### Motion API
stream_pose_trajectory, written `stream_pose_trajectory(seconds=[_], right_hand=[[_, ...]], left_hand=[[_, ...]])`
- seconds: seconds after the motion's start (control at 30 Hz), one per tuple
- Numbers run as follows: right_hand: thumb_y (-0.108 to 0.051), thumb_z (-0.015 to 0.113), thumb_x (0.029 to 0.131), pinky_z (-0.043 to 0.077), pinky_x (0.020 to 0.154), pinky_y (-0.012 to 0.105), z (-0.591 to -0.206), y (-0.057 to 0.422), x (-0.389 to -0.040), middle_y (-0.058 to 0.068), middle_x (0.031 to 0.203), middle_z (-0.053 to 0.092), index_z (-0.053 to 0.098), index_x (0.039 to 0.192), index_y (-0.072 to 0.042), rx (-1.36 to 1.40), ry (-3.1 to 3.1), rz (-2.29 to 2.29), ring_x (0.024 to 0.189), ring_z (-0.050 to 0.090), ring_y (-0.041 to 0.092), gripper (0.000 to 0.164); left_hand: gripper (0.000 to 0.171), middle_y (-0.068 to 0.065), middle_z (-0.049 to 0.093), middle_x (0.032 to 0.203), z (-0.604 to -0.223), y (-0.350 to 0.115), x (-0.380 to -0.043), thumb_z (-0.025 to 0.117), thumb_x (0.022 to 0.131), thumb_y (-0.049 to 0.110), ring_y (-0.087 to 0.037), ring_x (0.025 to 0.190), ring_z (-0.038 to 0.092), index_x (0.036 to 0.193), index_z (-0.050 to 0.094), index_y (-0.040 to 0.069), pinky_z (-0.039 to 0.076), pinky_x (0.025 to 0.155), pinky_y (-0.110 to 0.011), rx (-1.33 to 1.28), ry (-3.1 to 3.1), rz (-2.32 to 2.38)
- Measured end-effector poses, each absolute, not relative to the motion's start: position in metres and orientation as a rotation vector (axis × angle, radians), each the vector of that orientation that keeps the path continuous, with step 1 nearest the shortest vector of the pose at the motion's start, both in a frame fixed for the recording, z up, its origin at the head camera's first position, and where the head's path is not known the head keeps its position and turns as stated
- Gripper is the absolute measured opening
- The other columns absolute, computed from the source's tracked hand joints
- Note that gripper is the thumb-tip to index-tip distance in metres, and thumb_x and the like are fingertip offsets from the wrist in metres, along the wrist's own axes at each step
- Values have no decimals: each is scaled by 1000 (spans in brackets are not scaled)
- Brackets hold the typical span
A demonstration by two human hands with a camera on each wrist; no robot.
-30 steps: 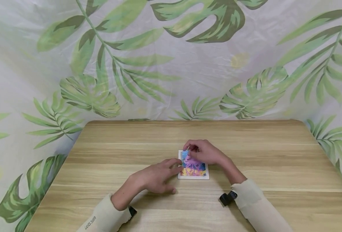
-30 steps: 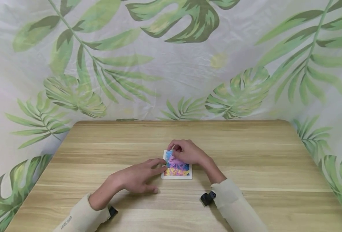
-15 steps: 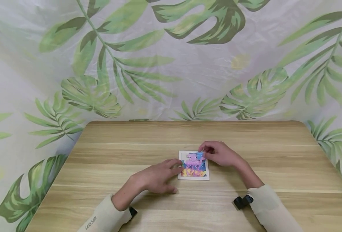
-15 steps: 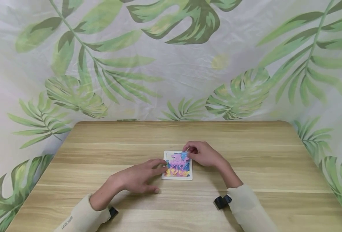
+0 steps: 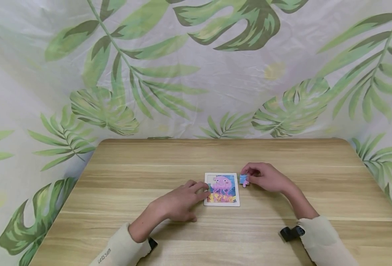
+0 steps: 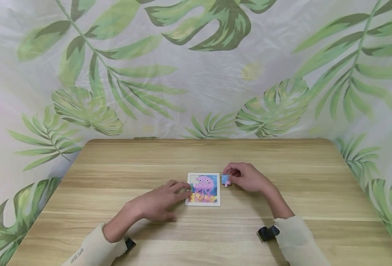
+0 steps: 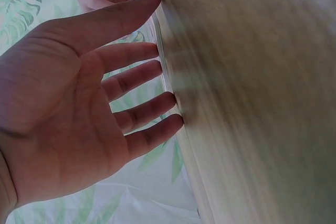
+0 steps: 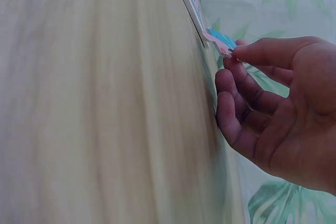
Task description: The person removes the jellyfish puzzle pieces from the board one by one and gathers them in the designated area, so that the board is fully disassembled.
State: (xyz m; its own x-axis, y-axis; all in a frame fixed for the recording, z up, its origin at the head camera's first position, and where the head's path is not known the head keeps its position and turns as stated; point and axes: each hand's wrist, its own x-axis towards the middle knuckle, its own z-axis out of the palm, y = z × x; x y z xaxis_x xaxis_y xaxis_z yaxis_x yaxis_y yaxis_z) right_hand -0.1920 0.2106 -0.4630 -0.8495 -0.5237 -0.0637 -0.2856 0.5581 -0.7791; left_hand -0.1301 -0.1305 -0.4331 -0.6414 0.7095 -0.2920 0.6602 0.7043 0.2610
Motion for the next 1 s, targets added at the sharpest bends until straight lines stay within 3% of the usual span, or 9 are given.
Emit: stream_pose_trajectory(seconds=[0.6, 1.0], right_hand=[[-8, 67, 104, 51, 76, 24, -461, 253, -181, 5, 99, 70, 74, 117, -9, -579, 2526, -1190, 89, 60, 16, 16], [-5, 67, 103, 51, 77, 25, -461, 242, -193, 3, 96, 71, 75, 113, -9, -641, 2577, -1117, 87, 60, 14, 14]], left_hand=[[80, -3, 44, 166, -433, -130, -129, 88, 88, 24, -30, 147, 46, 160, 52, 14, 47, 120, -48, 1067, 2566, 166], [81, -4, 43, 167, -434, -130, -128, 87, 89, 22, -31, 147, 46, 160, 52, 14, 48, 119, -48, 1070, 2565, 171]])
